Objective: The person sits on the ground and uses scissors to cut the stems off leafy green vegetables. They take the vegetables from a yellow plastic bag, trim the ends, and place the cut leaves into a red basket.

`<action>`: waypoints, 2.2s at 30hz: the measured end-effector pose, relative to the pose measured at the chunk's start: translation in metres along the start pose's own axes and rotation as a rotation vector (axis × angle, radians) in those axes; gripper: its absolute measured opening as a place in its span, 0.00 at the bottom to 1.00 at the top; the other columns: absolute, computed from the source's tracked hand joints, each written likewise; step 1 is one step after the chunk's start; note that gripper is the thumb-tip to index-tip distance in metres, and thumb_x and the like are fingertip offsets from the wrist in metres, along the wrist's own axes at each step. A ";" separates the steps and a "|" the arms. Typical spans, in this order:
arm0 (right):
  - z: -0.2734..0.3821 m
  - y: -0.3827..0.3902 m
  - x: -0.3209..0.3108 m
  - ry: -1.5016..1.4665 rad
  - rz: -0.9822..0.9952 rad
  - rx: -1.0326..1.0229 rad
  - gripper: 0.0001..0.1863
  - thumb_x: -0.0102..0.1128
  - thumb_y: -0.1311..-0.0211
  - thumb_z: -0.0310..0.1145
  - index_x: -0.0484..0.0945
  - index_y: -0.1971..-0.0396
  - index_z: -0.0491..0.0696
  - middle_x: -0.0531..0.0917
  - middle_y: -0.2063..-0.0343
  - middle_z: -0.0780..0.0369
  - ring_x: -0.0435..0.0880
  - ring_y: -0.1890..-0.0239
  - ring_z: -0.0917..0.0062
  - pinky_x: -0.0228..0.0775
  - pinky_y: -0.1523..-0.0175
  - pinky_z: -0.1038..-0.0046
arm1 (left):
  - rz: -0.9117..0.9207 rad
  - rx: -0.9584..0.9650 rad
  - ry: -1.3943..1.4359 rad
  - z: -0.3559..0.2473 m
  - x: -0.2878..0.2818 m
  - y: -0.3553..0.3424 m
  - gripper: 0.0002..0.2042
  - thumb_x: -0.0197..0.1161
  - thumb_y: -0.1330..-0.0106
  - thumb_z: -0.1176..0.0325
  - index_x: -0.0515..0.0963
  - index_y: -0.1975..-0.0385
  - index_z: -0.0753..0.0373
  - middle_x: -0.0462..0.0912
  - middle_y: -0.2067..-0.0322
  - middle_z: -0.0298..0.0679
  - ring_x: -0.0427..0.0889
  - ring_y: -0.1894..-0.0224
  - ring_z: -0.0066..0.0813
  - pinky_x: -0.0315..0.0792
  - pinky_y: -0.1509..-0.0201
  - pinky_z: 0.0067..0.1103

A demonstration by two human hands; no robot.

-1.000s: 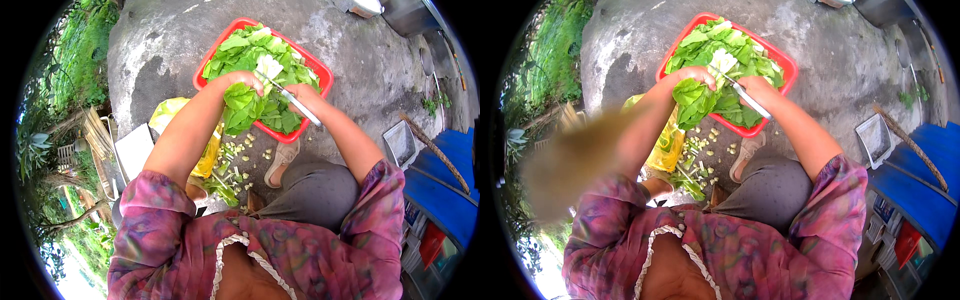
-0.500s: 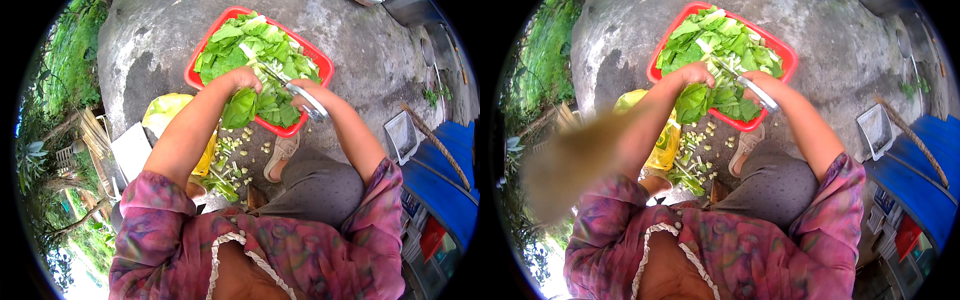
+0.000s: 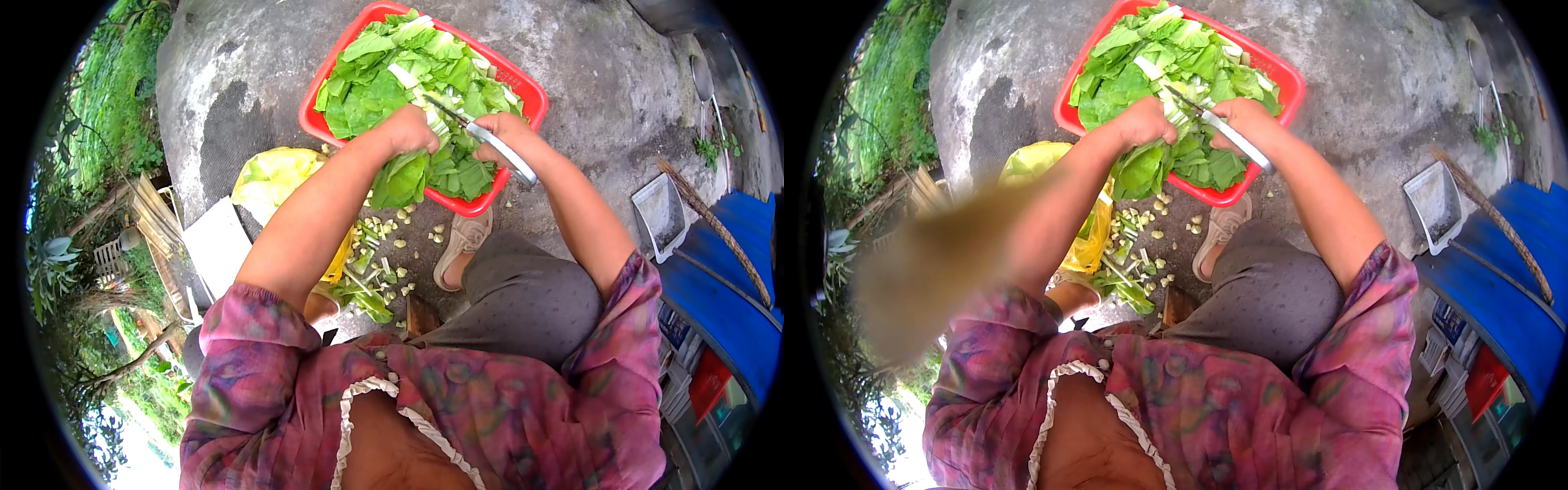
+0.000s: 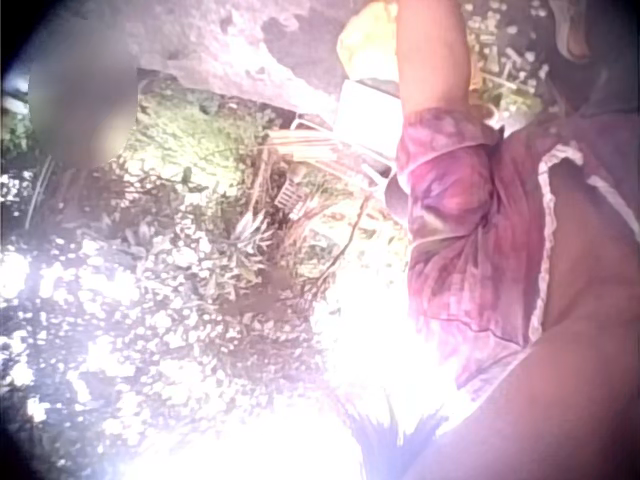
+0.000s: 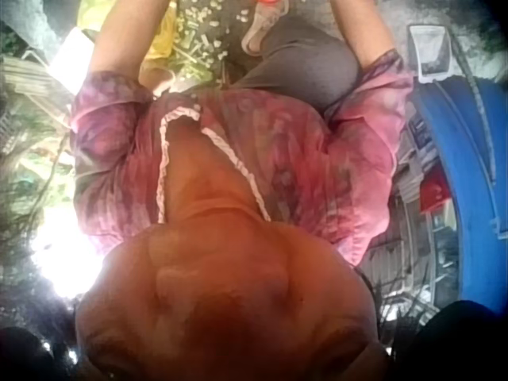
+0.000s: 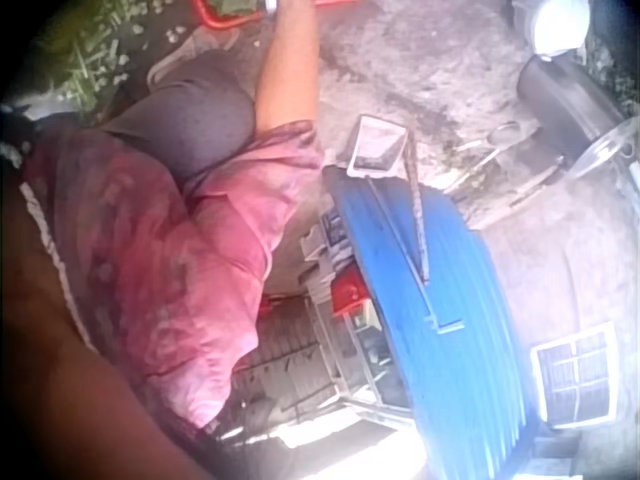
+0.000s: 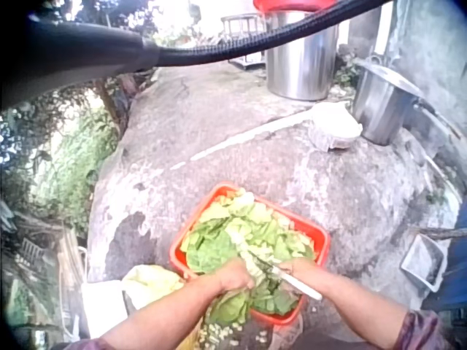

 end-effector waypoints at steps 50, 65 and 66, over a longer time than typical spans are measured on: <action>0.020 0.001 0.005 0.137 0.041 -0.267 0.24 0.52 0.50 0.18 0.64 0.50 0.47 0.70 0.62 0.64 0.67 0.58 0.80 0.63 0.51 0.78 | 0.211 -0.154 1.007 -0.008 -0.009 0.021 0.19 0.56 0.51 0.77 0.71 0.56 0.75 0.79 0.63 0.51 0.81 0.64 0.42 0.76 0.54 0.34; 0.005 -0.015 0.018 0.115 -0.049 -0.105 0.18 0.56 0.59 0.19 0.74 0.63 0.44 0.73 0.79 0.68 0.70 0.77 0.84 0.66 0.69 0.80 | 0.275 -0.324 0.743 0.011 -0.014 0.006 0.17 0.57 0.54 0.77 0.71 0.61 0.76 0.78 0.66 0.53 0.80 0.64 0.43 0.76 0.57 0.34; 0.005 -0.015 0.017 0.103 -0.066 -0.096 0.16 0.57 0.58 0.20 0.75 0.64 0.44 0.73 0.81 0.67 0.70 0.78 0.84 0.65 0.71 0.79 | 0.265 -0.341 0.706 0.012 -0.014 0.003 0.18 0.57 0.54 0.77 0.71 0.61 0.76 0.78 0.65 0.53 0.80 0.64 0.43 0.76 0.56 0.34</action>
Point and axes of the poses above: each hand's wrist, its own y-axis away from the middle knuckle, its own x-axis out of the palm, z = x × y, the point moved 6 cm from there along -y, towards the middle knuckle
